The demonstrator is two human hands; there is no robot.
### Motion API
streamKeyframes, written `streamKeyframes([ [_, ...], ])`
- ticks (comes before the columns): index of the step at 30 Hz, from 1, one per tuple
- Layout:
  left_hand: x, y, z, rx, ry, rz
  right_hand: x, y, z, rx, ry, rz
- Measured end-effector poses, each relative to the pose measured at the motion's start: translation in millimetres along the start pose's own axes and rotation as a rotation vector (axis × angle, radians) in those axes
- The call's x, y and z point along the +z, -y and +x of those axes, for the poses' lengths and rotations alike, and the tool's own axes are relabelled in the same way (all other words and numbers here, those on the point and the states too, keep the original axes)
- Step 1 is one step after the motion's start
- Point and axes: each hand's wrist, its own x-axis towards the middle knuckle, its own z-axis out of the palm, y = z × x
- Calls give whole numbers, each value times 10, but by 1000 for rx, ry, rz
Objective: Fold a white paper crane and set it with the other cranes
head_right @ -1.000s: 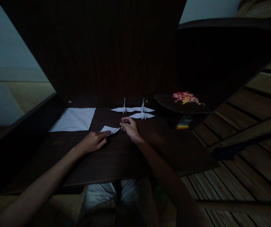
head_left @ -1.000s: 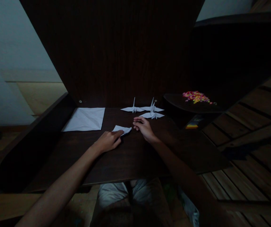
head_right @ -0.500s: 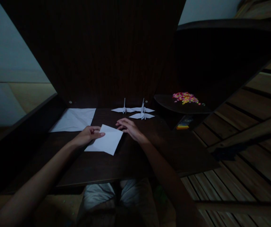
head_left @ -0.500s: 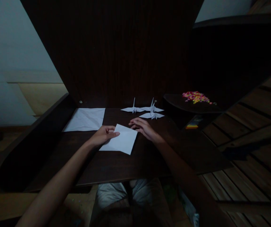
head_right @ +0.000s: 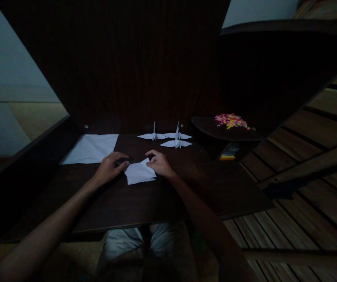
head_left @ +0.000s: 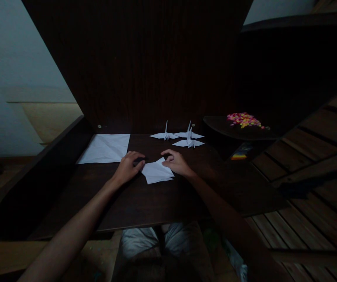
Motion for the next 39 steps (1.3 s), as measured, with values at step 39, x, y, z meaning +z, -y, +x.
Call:
streamKeyframes([
  [39, -235, 54, -28, 203, 443, 6, -320, 29, -56, -237, 472, -527],
])
